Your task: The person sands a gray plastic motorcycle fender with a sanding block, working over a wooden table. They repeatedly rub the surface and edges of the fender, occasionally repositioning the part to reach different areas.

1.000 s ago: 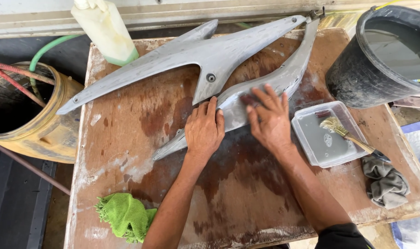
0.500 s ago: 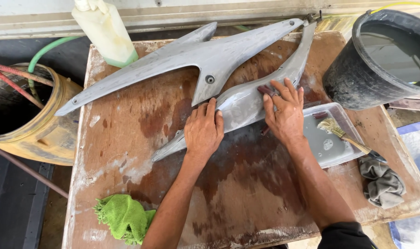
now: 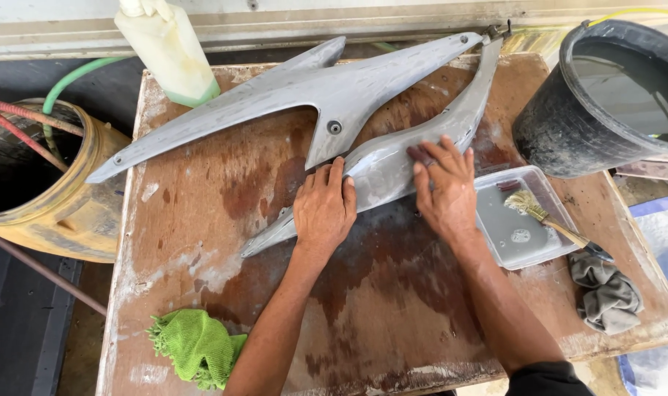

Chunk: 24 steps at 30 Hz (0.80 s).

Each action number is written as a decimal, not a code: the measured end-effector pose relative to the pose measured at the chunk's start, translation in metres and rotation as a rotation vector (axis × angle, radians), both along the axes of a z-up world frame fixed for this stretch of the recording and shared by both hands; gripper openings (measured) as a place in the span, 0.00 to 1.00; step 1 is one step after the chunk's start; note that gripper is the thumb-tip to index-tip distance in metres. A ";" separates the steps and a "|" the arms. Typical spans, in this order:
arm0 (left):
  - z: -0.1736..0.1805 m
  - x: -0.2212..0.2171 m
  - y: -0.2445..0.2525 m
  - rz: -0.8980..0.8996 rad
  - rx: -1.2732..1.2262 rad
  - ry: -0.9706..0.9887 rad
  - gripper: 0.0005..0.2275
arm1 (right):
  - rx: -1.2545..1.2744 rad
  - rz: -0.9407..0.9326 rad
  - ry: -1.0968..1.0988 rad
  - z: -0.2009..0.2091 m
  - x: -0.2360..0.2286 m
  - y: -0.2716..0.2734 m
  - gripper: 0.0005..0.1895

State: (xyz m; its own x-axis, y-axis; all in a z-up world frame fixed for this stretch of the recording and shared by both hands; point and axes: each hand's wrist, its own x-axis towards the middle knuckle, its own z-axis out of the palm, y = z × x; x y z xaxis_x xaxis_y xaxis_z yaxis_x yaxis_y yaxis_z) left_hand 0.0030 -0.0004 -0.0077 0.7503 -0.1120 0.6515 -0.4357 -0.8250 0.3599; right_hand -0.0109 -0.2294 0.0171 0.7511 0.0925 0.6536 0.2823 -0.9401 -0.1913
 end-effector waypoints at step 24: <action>0.031 0.007 0.116 -0.572 -0.226 0.707 0.18 | -0.077 0.122 -0.010 -0.007 -0.031 0.063 0.11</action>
State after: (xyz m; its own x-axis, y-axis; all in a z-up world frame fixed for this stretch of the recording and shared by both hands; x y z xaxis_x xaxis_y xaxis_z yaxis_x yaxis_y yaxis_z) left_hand 0.0101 0.1157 0.0238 0.8507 -0.5127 0.1159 -0.3720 -0.4316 0.8218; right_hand -0.0418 -0.1659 0.0105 0.7244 0.2329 0.6488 0.3970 -0.9104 -0.1163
